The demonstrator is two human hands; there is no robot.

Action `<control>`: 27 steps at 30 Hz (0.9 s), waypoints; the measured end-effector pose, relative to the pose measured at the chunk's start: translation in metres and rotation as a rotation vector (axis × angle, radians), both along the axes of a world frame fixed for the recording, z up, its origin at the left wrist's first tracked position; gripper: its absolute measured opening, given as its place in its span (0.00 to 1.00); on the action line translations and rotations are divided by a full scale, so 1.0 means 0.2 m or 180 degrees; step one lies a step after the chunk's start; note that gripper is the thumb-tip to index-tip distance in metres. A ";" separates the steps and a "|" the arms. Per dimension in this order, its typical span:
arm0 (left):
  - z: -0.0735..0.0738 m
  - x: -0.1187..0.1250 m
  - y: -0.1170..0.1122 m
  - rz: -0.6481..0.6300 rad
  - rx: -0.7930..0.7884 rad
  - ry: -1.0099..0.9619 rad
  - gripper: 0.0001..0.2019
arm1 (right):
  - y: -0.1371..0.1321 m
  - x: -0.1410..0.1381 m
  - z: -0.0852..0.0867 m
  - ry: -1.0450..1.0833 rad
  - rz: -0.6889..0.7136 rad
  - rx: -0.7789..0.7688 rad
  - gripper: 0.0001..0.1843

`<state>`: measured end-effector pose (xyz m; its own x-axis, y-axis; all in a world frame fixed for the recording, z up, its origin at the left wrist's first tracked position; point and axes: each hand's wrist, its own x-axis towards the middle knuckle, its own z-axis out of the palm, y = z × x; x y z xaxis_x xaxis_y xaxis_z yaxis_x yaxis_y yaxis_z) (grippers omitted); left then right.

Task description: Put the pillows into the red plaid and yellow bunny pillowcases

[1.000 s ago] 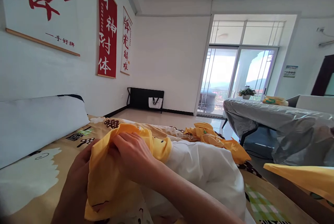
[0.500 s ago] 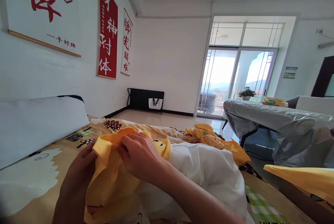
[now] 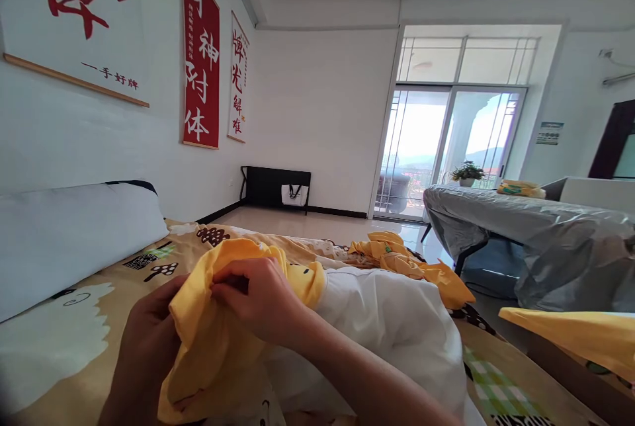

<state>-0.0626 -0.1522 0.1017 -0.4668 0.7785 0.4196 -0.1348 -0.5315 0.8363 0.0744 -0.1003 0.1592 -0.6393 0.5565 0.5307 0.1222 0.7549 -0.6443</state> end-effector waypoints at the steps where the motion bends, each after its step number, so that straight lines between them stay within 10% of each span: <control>1: 0.00 0.01 0.00 0.0110 -0.0013 0.0025 0.10 | 0.00 0.00 0.00 0.0040 0.0024 -0.0080 0.06; 20: -0.07 -0.03 0.05 0.1409 0.0162 0.0621 0.06 | 0.02 -0.01 -0.05 0.0144 0.0031 0.0294 0.03; 27: -0.03 0.01 0.00 0.0840 0.0031 0.0361 0.11 | 0.02 -0.02 -0.05 0.0221 -0.0258 0.0563 0.03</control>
